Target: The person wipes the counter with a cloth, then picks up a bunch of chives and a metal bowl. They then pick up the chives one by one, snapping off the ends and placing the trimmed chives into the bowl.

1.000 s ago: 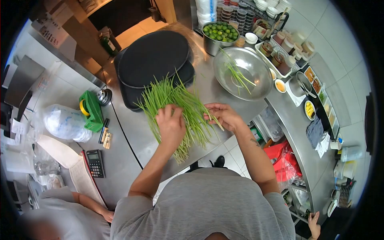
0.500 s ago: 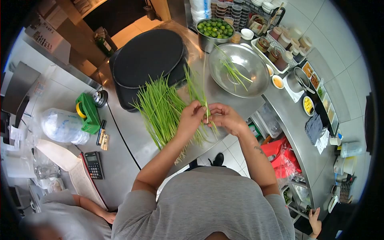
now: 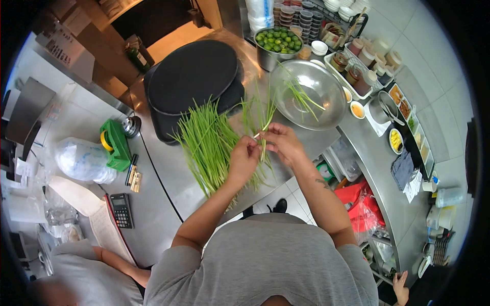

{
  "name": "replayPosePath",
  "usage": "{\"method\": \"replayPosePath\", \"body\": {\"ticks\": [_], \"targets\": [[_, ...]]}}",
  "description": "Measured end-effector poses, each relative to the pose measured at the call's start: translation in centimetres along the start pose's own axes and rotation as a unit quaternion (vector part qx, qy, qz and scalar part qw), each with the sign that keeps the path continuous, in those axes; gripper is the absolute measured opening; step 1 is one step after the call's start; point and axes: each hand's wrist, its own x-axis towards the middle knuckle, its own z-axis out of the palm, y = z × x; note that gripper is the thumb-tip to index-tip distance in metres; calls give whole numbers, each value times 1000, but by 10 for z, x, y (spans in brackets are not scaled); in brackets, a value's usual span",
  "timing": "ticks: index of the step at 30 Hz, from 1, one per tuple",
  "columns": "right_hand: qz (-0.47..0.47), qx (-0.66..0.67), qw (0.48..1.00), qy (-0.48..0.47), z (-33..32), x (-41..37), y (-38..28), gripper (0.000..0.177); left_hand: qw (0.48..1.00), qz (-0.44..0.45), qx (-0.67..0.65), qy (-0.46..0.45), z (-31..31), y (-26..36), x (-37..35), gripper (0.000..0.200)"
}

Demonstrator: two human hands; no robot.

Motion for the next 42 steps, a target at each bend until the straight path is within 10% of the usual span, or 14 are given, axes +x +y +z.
{"method": "replayPosePath", "body": {"ticks": [14,29,32,35,42], "targets": [[-19,59,998,-23,16,6,-7,19,987,113,83,82,-6,-3,6,9],[-103,45,992,65,5,6,-26,17,958,-21,278,61,-29,-5,-8,23],[-118,49,990,66,-1,4,-40,19,944,7,322,75,-38,-2,-9,20],[-123,29,990,56,-2,2,-45,18,903,214,346,139,-45,17,2,15],[-117,57,991,-23,11,5,-26,17,990,-11,-97,-107,-15,13,28,13]]}}
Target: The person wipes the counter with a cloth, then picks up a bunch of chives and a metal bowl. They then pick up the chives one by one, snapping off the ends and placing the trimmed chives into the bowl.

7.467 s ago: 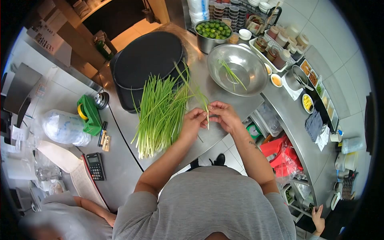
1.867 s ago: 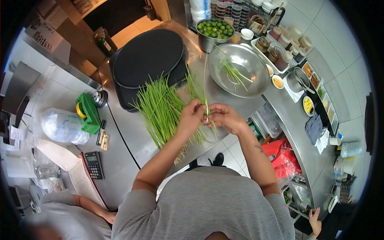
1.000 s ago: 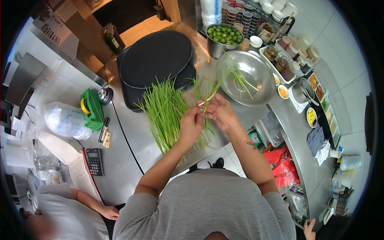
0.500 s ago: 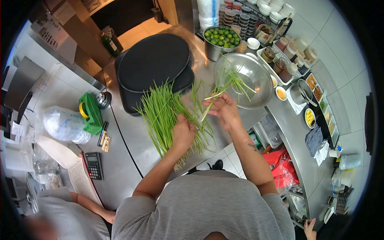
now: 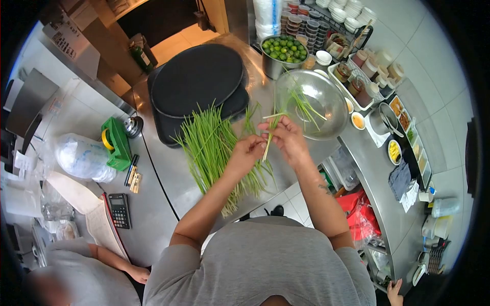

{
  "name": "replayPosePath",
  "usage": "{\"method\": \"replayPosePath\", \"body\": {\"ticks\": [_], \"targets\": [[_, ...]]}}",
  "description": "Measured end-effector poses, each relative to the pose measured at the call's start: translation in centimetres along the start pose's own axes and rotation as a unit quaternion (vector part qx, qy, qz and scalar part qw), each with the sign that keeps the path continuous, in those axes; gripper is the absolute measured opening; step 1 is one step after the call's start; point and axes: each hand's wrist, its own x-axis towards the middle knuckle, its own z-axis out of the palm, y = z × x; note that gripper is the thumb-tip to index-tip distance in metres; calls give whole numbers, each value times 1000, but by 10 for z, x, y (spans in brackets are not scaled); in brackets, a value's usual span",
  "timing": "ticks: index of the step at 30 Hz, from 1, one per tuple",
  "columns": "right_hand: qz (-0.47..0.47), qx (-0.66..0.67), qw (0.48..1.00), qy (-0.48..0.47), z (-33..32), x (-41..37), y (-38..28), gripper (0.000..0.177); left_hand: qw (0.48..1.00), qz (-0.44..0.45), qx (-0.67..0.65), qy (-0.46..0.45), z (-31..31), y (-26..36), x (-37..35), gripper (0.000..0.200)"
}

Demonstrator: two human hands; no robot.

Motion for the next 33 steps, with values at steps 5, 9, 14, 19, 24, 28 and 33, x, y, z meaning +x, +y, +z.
{"method": "replayPosePath", "body": {"ticks": [5,9,14,19,24,28,33], "targets": [[72,152,986,-3,-4,5,14,20,998,9,31,53,8,-14,-6,14],[90,176,980,-1,-13,18,39,26,997,-16,-3,72,7,-32,-6,14],[103,177,977,-58,-11,18,37,32,982,-150,-116,-22,-5,-12,-11,14],[111,129,981,-93,-10,13,25,39,993,-72,-80,49,-6,-6,-17,9],[141,-4,988,-65,-17,6,32,28,991,-74,-67,86,-10,-20,-14,8],[91,-154,982,-67,-20,4,43,17,994,-62,-26,84,-7,-24,-13,11],[102,-154,983,-18,-15,-1,29,14,992,-79,-56,82,-4,-16,-15,14]]}}
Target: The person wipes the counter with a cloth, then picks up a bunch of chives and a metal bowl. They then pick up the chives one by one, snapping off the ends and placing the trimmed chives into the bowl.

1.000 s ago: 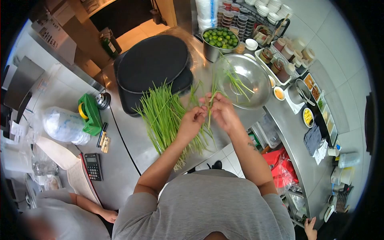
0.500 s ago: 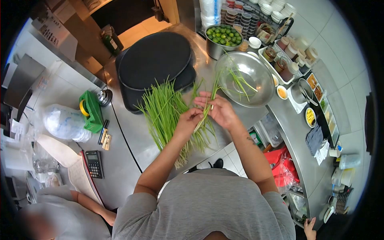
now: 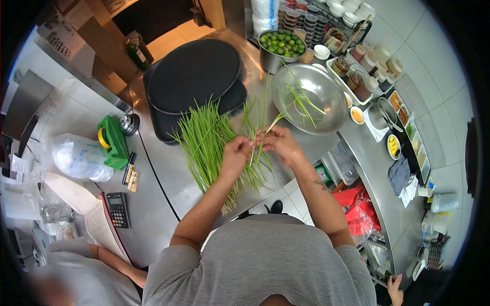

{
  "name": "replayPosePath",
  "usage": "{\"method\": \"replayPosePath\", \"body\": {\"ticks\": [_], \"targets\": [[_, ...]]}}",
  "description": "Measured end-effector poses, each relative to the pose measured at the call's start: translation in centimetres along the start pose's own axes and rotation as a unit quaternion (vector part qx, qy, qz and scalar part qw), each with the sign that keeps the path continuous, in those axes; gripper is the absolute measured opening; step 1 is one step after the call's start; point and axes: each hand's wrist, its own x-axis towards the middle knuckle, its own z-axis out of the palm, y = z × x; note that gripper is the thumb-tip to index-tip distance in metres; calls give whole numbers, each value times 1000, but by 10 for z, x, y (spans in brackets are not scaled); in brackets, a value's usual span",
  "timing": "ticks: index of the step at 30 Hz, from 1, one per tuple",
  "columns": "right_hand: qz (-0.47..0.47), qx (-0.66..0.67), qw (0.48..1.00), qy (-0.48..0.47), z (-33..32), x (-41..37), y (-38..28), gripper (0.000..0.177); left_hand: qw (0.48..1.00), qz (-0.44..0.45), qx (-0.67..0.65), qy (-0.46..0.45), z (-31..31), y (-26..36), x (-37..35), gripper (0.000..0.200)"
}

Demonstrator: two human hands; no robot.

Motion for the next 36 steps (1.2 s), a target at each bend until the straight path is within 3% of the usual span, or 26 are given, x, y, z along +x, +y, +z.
{"method": "replayPosePath", "body": {"ticks": [5,7,14,20,23,26,29,32,36], "targets": [[-11,-46,999,-6,0,-2,0,16,1000,7,3,-9,1,-6,0,15],[-16,-79,997,-22,-2,1,5,17,998,38,59,5,2,-8,0,15],[-34,-62,997,12,4,-2,-5,14,990,73,104,52,3,-3,-5,14],[-121,-63,989,55,0,-3,-20,12,895,198,393,73,-6,-25,-12,10],[-136,-72,986,62,-11,-4,-35,12,849,182,494,47,-12,-19,-17,15],[-129,-99,986,41,-17,-4,-44,14,857,167,475,112,-4,10,-20,19],[-128,-118,984,20,-14,-2,-44,16,940,230,250,30,0,36,-5,17],[-97,-102,990,9,-7,1,-35,19,988,128,85,-22,13,30,13,11],[-91,-102,991,10,-1,-1,-30,21,991,78,112,-4,16,16,18,7]]}}
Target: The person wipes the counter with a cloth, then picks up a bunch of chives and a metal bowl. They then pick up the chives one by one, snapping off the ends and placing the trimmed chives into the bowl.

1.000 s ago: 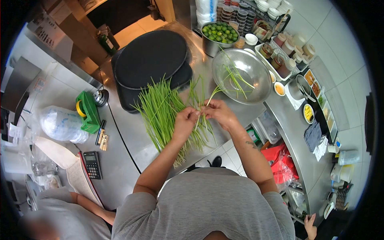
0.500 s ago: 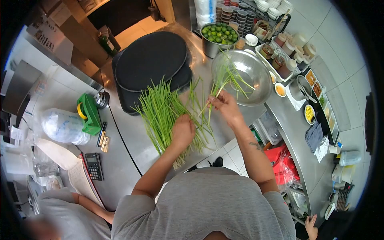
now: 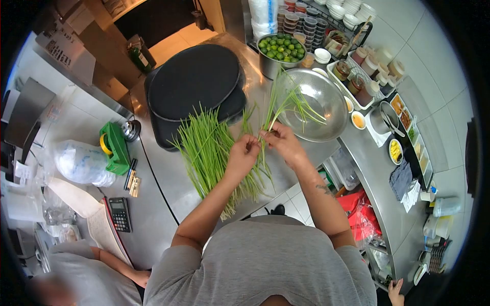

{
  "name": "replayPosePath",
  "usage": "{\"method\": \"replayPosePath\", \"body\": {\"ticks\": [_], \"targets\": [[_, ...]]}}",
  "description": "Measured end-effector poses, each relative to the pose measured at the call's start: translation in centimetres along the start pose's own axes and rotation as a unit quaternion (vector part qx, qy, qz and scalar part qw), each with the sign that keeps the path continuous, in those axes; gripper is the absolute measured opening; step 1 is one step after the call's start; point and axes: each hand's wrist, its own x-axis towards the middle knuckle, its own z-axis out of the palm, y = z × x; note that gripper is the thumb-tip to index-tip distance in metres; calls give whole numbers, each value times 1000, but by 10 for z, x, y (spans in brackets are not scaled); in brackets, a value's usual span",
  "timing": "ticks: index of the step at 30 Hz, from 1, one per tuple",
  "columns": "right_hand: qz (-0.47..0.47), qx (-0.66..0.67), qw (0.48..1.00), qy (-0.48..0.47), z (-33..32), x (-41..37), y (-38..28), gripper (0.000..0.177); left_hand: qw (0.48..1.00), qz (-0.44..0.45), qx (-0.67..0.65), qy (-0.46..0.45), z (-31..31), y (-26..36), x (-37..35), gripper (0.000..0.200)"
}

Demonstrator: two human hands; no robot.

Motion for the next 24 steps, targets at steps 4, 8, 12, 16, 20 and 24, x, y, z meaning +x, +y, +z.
{"method": "replayPosePath", "body": {"ticks": [4,8,12,16,20,24], "targets": [[1,15,999,33,1,3,10,18,998,-6,58,-9,4,-17,-14,8],[-37,5,996,81,1,9,6,15,991,-12,128,-23,-1,-18,-28,8],[-46,-4,996,79,-14,14,-9,13,970,89,225,-27,0,-33,-41,3],[-35,8,996,78,-16,14,-17,14,943,111,310,43,-3,2,-45,8],[-33,1,995,90,-10,14,-10,12,958,133,249,44,-21,2,-26,15],[-38,-15,995,86,0,12,-2,11,949,197,226,94,-19,27,-18,13]]}}
